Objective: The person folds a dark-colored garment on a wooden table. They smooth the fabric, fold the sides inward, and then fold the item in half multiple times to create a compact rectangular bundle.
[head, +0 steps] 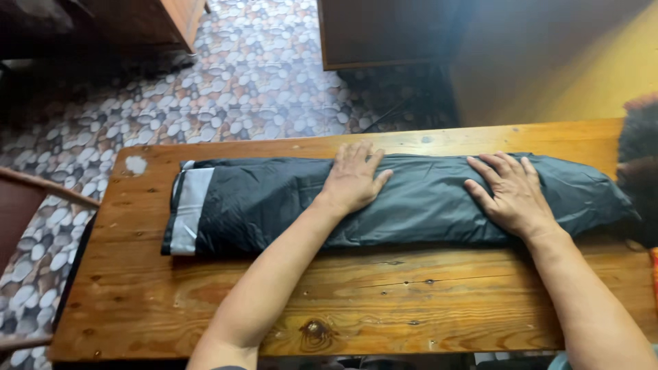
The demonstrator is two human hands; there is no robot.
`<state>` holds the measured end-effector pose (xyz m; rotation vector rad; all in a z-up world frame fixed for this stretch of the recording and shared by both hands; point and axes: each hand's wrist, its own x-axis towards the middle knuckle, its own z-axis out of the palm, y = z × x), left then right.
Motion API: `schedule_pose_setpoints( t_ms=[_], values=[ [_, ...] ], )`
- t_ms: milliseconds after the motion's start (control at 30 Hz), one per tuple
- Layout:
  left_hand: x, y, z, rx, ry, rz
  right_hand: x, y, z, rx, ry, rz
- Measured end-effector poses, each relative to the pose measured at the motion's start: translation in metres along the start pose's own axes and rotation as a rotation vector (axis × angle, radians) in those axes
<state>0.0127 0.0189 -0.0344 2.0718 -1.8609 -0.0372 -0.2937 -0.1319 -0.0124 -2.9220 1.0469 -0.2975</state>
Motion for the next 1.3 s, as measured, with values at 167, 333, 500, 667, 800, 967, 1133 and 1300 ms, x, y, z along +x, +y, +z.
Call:
schedule_pose_setpoints(
  t_ms=[167, 333, 500, 667, 800, 967, 1133, 1300],
  values=[
    [-0.080, -0.050, -0.114, 0.065, -0.330, -0.249, -0.001, -0.002, 0.001, -0.020, -0.016, 0.003],
    [-0.128, -0.133, -0.135, 0.122, -0.305, -0.417, 0.000, -0.001, 0.000, -0.025, -0.035, 0.011],
    [-0.144, -0.170, -0.120, -0.022, -0.028, -0.385, 0.001, 0.003, 0.001, 0.000, -0.041, 0.009],
    [-0.150, -0.185, -0.108, -0.061, 0.102, -0.310, 0.002, 0.009, 0.000, 0.169, -0.063, 0.057],
    [-0.151, -0.193, -0.099, 0.016, 0.213, -0.226, 0.009, 0.038, 0.010, 0.115, -0.035, -0.029],
    [-0.140, -0.197, -0.115, 0.171, 0.109, -0.173, 0.028, 0.048, -0.023, 0.017, -0.268, 0.120],
    [-0.122, -0.194, -0.148, 0.128, -0.206, -0.274, 0.051, 0.053, -0.032, -0.044, -0.427, 0.163],
    [-0.107, -0.176, -0.177, 0.030, -0.487, -0.419, 0.064, 0.050, -0.039, -0.017, -0.598, 0.240]
  ],
)
